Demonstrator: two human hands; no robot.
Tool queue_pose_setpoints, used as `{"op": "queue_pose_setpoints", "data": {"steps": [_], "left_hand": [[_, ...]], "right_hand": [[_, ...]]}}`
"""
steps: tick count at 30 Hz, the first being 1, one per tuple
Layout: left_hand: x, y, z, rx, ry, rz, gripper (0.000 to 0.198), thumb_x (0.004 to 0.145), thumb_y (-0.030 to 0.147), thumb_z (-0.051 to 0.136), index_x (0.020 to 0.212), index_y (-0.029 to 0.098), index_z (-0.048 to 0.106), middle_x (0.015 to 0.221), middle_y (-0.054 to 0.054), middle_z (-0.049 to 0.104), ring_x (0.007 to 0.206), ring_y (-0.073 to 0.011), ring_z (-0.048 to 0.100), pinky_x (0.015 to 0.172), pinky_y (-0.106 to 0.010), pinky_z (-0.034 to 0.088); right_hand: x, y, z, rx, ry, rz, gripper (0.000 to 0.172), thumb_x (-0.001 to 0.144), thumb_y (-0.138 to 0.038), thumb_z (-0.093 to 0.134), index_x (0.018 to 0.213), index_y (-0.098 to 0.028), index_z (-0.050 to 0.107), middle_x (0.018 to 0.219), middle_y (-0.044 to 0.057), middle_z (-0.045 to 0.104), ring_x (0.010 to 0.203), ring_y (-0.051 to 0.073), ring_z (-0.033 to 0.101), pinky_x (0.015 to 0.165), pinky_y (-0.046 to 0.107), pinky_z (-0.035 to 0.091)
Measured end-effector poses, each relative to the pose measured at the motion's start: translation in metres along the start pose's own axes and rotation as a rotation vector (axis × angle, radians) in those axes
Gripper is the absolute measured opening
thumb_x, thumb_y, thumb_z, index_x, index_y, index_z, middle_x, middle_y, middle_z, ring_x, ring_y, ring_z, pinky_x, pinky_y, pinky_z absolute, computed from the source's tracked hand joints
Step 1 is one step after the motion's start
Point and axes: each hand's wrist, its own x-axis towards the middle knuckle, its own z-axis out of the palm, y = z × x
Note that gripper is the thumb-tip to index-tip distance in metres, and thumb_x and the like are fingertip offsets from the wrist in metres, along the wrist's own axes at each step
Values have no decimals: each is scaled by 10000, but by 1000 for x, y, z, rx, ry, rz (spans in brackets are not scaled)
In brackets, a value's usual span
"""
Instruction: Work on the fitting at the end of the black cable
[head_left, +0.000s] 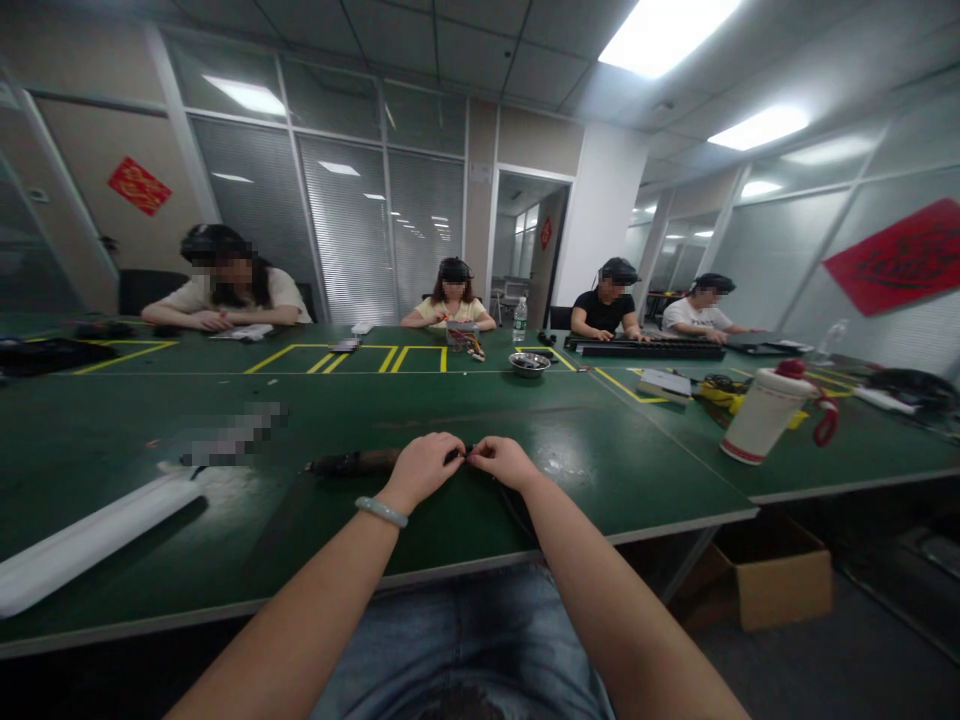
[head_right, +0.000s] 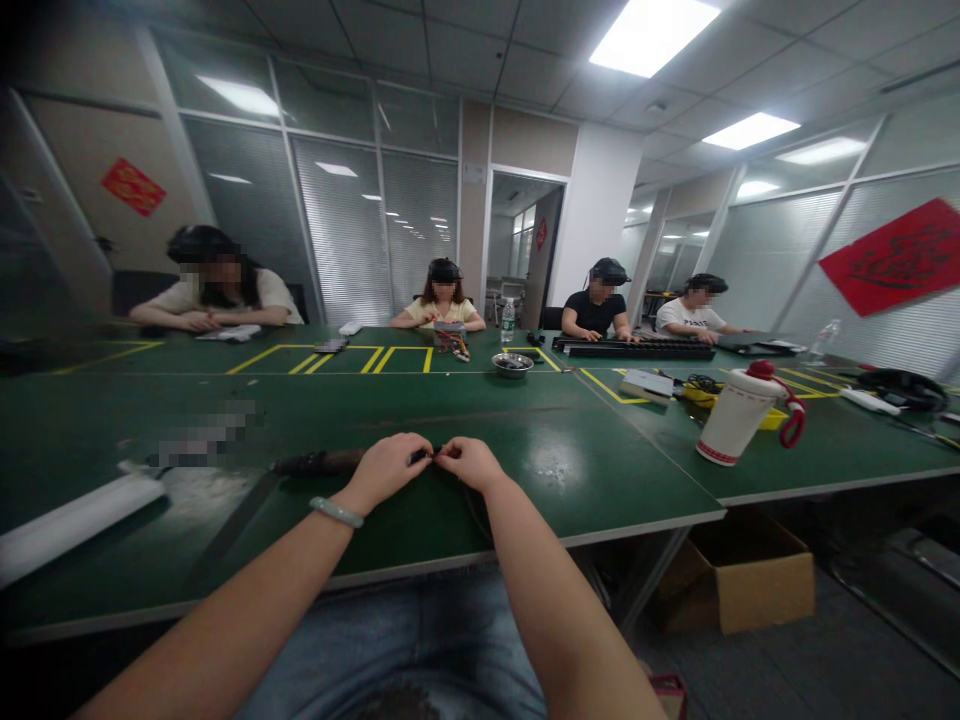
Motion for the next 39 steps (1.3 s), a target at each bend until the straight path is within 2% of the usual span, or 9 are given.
{"op": "queue_pose_setpoints", "data": {"steps": [8,14,30,39], "left_hand": [[0,-1,0,-12,-7,-20,169,873,331,543,966,238,650,1003,-33,673,930,-198,601,847,-320,446],[0,-1,1,-2,-7,-44,154,866,334,556,962,239,629,972,-30,669,904,-199,602,808,-315,440],[1,-7,6,-2,20,12,140,867,284,559,959,238,653,990,-17,676,917,-191,601,841,-314,443],[1,-5,6,-8,21,-15,173,860,303,553,963,224,665,996,-39,679,917,-197,597,858,-326,449]], "right_hand": [[2,5,0,-34,31,-52,189,780,-365,663,825,-182,672,765,5,677,682,125,605,596,213,454],[1,5,1,-27,33,-49,171,786,-346,652,827,-181,653,755,-2,666,649,113,589,595,210,452],[3,7,2,-27,45,-63,156,782,-319,661,825,-169,658,741,1,658,650,111,581,579,205,432],[4,8,2,-23,40,-57,174,783,-349,658,820,-179,655,752,2,664,656,118,587,587,218,442]]}}
